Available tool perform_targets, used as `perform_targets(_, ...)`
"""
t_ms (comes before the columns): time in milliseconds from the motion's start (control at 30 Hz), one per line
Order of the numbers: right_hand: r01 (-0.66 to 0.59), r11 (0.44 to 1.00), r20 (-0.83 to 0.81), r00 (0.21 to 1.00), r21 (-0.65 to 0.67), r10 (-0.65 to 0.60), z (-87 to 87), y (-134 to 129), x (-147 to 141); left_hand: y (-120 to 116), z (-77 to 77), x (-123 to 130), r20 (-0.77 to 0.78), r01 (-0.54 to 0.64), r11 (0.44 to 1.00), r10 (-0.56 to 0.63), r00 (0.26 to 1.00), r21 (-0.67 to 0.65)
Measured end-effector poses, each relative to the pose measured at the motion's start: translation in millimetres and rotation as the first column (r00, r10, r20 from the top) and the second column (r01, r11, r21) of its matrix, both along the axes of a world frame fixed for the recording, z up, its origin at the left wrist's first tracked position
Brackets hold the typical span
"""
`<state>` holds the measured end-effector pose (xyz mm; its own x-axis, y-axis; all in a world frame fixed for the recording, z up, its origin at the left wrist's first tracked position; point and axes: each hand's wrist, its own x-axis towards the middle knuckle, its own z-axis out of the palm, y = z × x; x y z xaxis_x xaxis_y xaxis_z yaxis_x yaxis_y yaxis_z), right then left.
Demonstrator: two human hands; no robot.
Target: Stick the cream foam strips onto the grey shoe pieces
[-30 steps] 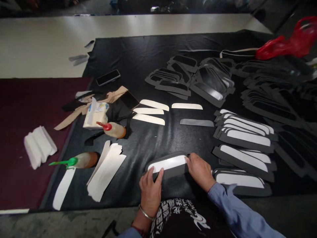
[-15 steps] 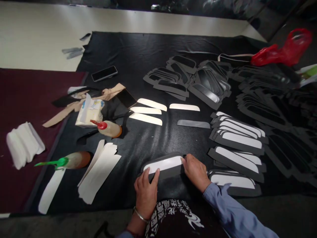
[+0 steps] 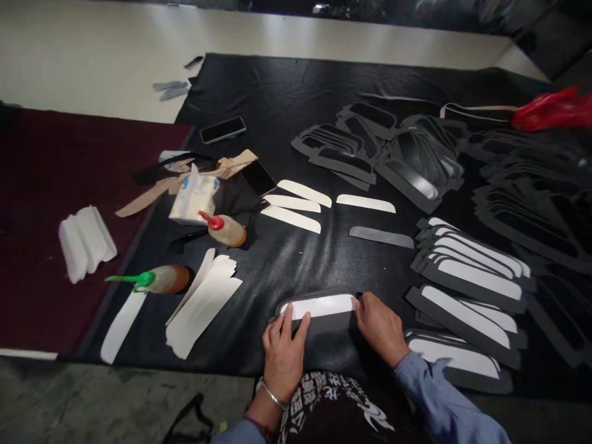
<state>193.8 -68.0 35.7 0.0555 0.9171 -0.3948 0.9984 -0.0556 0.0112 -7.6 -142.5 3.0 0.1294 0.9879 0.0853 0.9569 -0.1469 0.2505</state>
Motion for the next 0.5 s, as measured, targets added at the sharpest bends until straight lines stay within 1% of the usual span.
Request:
perform_targets(133, -0.028, 0.999, 0.003, 1.0, 0.028, 0.028, -2.4, -1, 2, -1, 0.0, 1, 0.0, -0.01, 1.0, 0.01, 1.0, -0.004)
perform_targets(233, -0.078, 0.995, -0.01, 0.997, 0.059, 0.079, -3.3, -2, 8, -1, 1.1, 2, -0.005, -0.018, 1.0, 0.018, 1.0, -0.002)
perform_targets(333, -0.141, 0.976, -0.018, 0.989, 0.165, 0.146, -0.9, 2, 10, 0, 2.7, 2, -0.002, -0.03, 1.0, 0.03, 1.0, -0.005)
perform_targets(400, -0.183, 0.942, -0.042, 0.978, 0.28, 0.202, 1.3, 10, 2, 0, 2.5, 3, 0.011, -0.039, 0.999, 0.039, 0.999, -0.013)
perform_targets(433, -0.214, 0.918, -0.069, 0.966, 0.334, 0.251, 2.1, 15, -6, -1, 1.8, 3, 0.022, -0.045, 0.999, 0.045, 0.999, -0.018)
perform_targets(500, -0.319, 0.857, -0.139, 0.905, 0.405, 0.402, 2.1, 26, -24, -4, -0.7, 4, 0.054, -0.056, 0.998, 0.057, 0.997, -0.029)
